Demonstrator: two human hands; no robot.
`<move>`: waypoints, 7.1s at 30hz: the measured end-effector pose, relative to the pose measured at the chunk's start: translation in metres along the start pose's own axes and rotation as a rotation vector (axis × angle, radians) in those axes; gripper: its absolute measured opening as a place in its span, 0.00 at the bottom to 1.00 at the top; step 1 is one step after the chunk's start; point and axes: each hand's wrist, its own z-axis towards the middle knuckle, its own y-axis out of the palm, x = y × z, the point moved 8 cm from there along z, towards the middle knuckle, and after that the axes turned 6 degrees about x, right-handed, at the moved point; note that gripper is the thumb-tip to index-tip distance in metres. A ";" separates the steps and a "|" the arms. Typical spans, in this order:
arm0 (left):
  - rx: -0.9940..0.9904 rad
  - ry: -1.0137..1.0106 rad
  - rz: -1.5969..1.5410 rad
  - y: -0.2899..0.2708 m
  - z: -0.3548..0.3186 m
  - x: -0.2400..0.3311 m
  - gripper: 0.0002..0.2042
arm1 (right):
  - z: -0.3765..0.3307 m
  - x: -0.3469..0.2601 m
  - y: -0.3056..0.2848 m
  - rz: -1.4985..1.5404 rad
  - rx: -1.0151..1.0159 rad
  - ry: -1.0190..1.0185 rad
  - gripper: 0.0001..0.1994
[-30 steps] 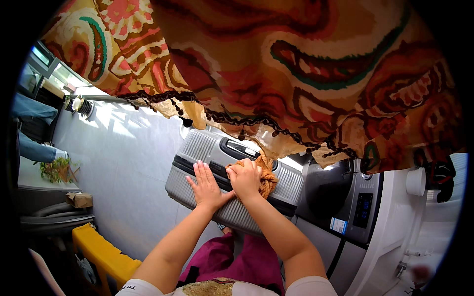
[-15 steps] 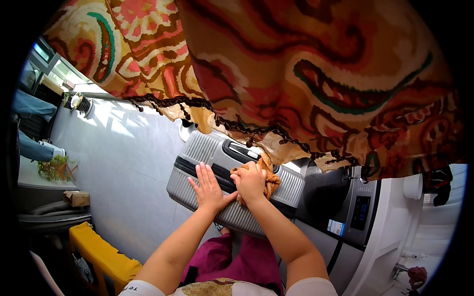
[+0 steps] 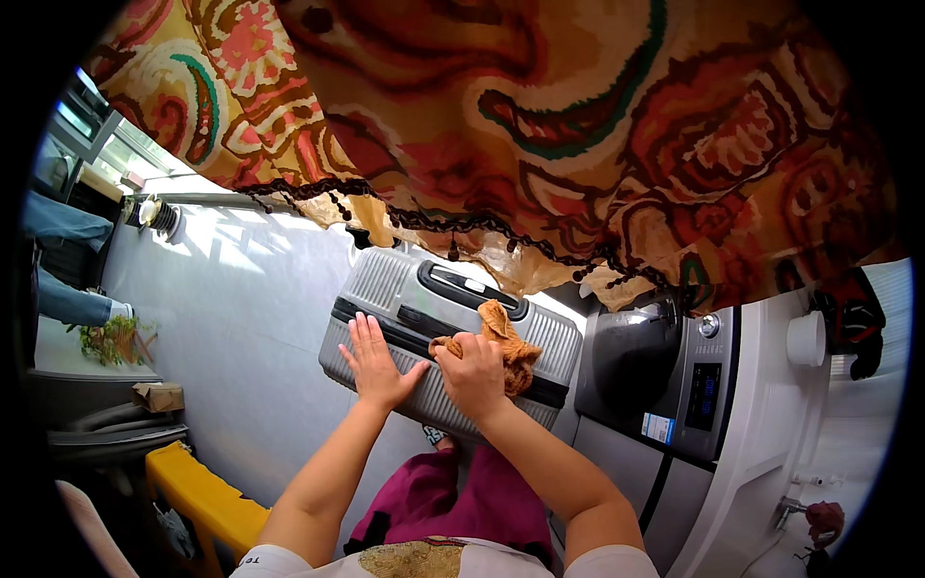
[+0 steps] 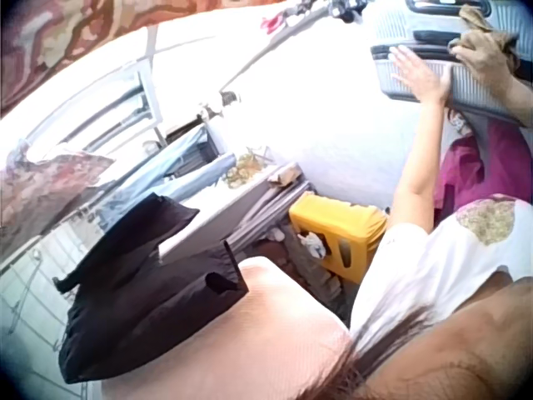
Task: The person wrings out a cloth under a running faucet, then uses the damp cloth to wipe the exterior surfaces and handle of a silver suitcase.
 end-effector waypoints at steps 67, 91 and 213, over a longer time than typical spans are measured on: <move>-0.074 0.058 0.587 0.031 -0.011 0.004 0.52 | -0.008 -0.019 0.076 -0.388 -0.201 0.115 0.06; -0.228 -0.025 0.300 0.013 -0.012 0.021 0.55 | 0.000 -0.002 0.043 -0.218 -0.248 -0.132 0.15; -0.294 0.290 0.134 0.048 -0.011 0.139 0.42 | -0.078 0.135 -0.058 -0.248 -0.171 0.426 0.10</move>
